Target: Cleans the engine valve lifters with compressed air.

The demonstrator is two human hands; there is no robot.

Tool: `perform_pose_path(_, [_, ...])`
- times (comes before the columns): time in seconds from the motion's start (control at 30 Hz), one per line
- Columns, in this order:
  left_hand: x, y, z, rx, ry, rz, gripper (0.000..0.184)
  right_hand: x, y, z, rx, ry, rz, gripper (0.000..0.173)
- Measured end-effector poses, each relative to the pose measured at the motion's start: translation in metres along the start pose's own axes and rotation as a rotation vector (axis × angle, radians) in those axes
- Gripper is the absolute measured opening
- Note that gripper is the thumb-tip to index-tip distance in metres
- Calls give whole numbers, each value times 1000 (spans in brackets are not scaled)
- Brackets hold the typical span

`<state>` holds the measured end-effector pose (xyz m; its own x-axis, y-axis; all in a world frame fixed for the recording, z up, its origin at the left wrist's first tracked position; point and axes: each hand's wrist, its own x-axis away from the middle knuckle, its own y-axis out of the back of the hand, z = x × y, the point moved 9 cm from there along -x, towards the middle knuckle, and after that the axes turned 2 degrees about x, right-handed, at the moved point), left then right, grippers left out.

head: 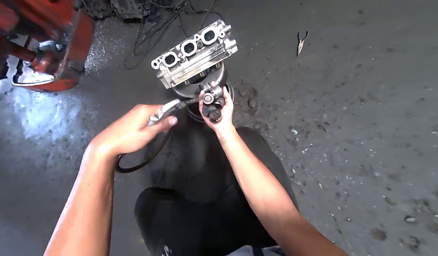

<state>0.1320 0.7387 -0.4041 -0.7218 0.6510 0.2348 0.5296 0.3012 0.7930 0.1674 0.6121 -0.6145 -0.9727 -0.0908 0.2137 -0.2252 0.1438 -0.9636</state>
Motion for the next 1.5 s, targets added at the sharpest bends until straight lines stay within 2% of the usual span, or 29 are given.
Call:
perform_pose_path(0.1, [0, 3, 4, 13, -2, -49, 29, 6, -4, -3, 52, -7, 26, 47])
perform_pose_path(0.3, [-5, -1, 1, -3, -7, 6, 30, 0, 0, -5, -13, 3, -13, 46])
perform_pose_path(0.43, [2, -15, -12, 52, -70, 115, 22, -3, 0, -7, -16, -7, 0, 46])
perform_pose_path(0.57, [5, -6, 9, 12, 27, 96, 26, -2, -2, -7, -42, -17, 17, 45])
perform_pose_path(0.7, [13, -14, 6, 84, -32, 108, 22, -2, -3, -6, -84, -13, 29, 45])
perform_pose_path(0.83, [16, -12, 14, 57, 1, 38, 25, 0, -3, -8, -79, -14, 24, 45])
perform_pose_path(0.93, [16, -17, 5, 128, -33, 89, 22, -2, -1, -9, -69, -9, 9, 43])
perform_pose_path(1.07, [6, -12, 8, 52, 22, 94, 25, -3, 3, -13, -34, -13, 15, 44])
perform_pose_path(1.17, [5, -13, -2, 114, -6, 151, 23, -4, 2, -16, -28, -21, -9, 45])
perform_pose_path(1.3, [4, -11, -3, 66, 49, 184, 25, -4, 6, -17, -33, -13, -25, 45])
perform_pose_path(1.43, [11, -16, -14, 111, -14, 210, 24, -5, 5, -16, -40, -16, -24, 43])
perform_pose_path(1.5, [14, -19, -10, 75, 17, 218, 23, -4, 6, -15, -50, -12, -12, 43])
